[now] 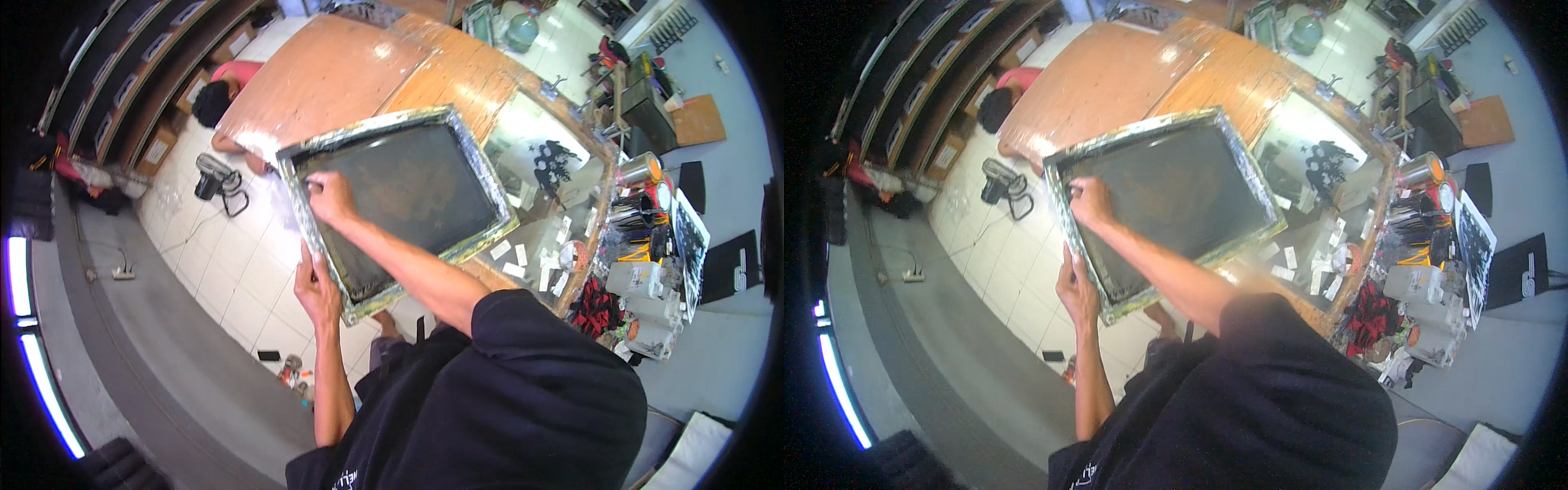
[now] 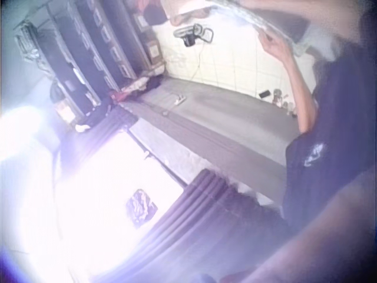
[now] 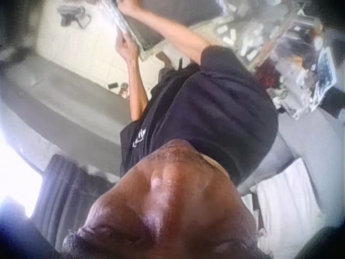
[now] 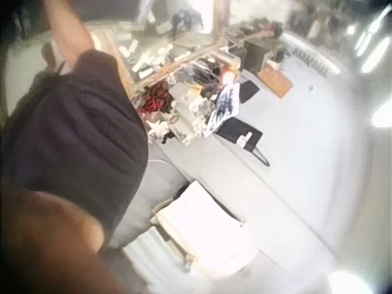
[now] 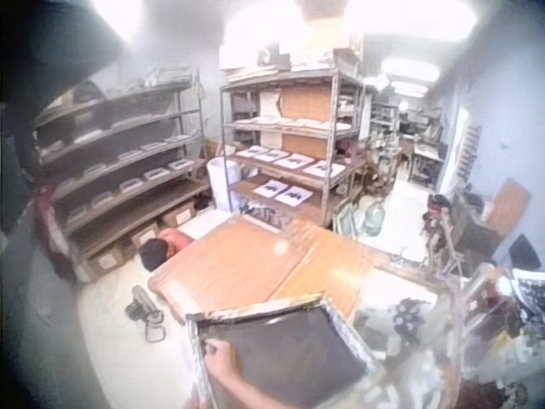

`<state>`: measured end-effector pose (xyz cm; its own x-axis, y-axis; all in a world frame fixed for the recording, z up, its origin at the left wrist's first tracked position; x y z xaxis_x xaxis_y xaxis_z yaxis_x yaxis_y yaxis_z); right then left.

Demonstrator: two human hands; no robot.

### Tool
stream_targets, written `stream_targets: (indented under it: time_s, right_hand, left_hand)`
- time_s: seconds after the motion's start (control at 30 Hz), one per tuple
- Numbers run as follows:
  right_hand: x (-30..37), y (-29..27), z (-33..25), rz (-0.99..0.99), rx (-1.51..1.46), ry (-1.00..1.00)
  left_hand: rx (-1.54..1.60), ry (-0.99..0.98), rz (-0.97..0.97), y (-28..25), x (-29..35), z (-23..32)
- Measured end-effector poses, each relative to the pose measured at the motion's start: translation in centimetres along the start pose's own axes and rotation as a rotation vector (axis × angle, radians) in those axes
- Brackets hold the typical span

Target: The person spreads ink over a screen using a small tool, lifts the screen to inspect the print on glass, then wipes and cleans the glass surface with a cloth.

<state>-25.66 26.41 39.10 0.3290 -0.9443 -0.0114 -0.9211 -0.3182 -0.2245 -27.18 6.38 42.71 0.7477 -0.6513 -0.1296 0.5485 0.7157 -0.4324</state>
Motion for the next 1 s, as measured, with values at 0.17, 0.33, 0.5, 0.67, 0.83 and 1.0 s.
stream_targets:
  time_s: [0.17, 0.33, 0.5, 0.67, 0.83, 1.0]
  right_hand:
    - [6.1, -0.3, -2.5, -0.416, 0.017, 0.011]
    - [6.8, -0.1, 1.4, -0.262, 0.009, 0.054]
    - [-5.5, 3.4, 0.3, 0.025, -0.422, 0.144]
    - [-4.4, 4.8, 0.9, -0.126, -0.508, 0.192]
    - [2.0, 2.4, 2.1, -0.488, -0.372, 0.298]
    - [10.1, -1.2, 1.9, -0.802, -0.280, 0.366]
  left_hand:
    - [-0.048, -0.087, 0.015, -1.7, 0.4, -1.3]
    - [0.010, 0.028, 0.044, -2.0, -1.0, -1.0]
    - [-0.048, 0.073, 0.030, -1.7, -0.9, 0.1]
    - [-0.096, 0.034, -0.039, -2.0, -1.1, -0.6]
    - [-0.148, 0.005, 0.001, -1.9, -1.7, -0.2]
    - [-0.009, 0.037, 0.105, -1.0, -3.7, -0.1]
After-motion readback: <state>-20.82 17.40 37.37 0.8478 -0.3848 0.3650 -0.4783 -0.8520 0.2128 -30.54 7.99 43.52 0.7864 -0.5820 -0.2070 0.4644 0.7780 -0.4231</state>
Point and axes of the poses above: each hand's wrist, its own x-axis away from the middle knuckle, its own y-axis out of the palm, z = x × y, the point moved 9 cm from there along -x, towards the middle knuckle, and after that the axes turned 5 degrees about y, right-handed, at the moved point
